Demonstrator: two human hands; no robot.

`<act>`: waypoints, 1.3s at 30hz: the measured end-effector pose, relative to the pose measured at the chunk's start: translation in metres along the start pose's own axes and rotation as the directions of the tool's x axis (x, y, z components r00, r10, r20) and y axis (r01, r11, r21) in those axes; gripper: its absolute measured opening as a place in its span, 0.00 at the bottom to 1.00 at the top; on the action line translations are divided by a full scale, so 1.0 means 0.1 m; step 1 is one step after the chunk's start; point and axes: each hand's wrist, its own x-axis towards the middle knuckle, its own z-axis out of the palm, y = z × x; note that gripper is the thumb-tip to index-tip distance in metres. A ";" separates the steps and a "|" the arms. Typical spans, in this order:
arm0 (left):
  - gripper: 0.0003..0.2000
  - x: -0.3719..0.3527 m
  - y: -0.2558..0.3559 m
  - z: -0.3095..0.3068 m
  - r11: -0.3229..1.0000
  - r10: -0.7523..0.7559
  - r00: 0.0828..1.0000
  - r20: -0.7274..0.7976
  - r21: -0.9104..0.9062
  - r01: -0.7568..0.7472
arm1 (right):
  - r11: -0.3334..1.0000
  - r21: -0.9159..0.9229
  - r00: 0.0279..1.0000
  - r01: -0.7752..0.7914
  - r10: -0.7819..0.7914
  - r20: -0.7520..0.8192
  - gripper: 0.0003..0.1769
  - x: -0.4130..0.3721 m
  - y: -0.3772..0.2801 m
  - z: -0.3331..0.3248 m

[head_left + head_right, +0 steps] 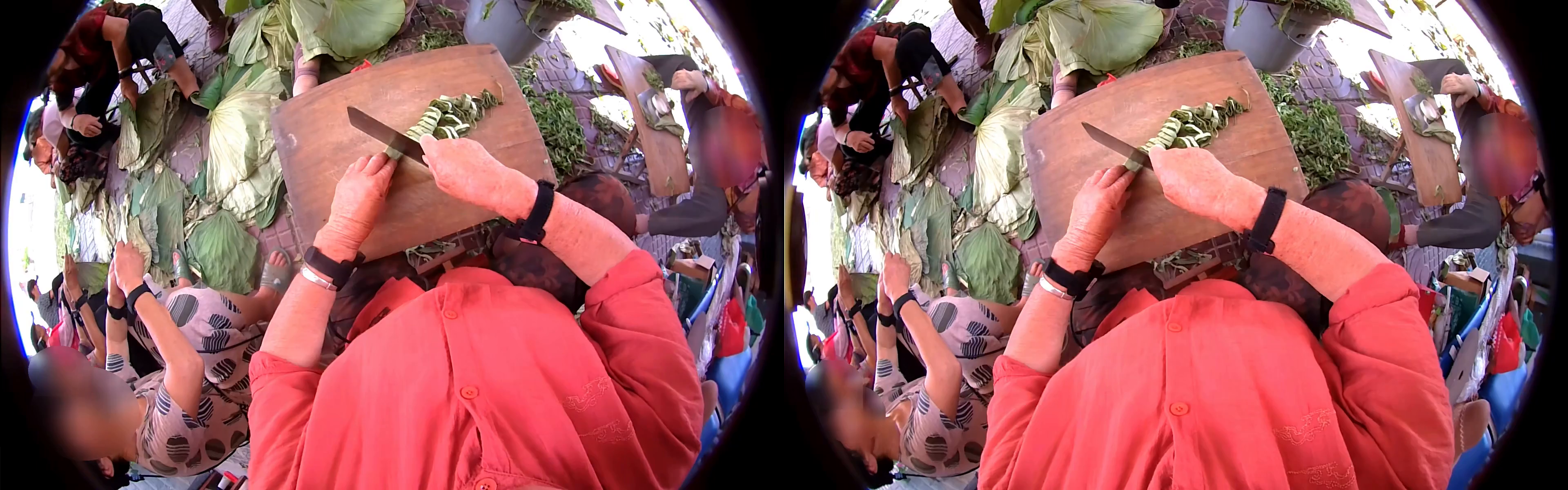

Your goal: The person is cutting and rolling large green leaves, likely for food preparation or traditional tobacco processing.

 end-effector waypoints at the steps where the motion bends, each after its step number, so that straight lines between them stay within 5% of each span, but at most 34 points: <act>1: 0.20 0.01 -0.02 -0.08 1.000 0.020 0.999 0.049 -0.024 -0.019 | 1.000 -0.003 1.000 0.001 -0.001 0.004 0.08 0.00 -0.01 -0.01; 4: 0.23 0.04 -0.17 -0.32 0.985 0.123 0.976 0.180 -0.140 -0.098 | 1.000 -0.005 0.999 -0.012 0.013 0.040 0.09 0.02 -0.02 -0.03; 25: 0.17 -0.09 -0.07 0.05 0.964 -0.017 0.990 -0.141 -0.264 -0.021 | 0.998 0.003 0.998 0.064 -0.064 0.025 0.05 0.18 -0.11 -0.05; 27: 0.18 -0.10 -0.11 0.10 0.962 0.001 0.985 -0.172 -0.270 -0.048 | 0.999 0.007 0.998 -0.031 0.031 0.060 0.06 0.23 -0.09 -0.03; 31: 0.17 -0.11 -0.06 0.05 0.965 -0.030 0.989 -0.147 -0.264 -0.010 | 0.999 -0.004 0.997 0.041 -0.041 0.065 0.06 0.24 -0.19 -0.13; 39: 0.15 -0.14 -0.07 0.27 0.979 -0.021 0.980 -0.199 -0.204 -0.021 | 0.997 0.014 0.995 -0.073 0.074 -0.068 0.08 0.34 0.14 0.21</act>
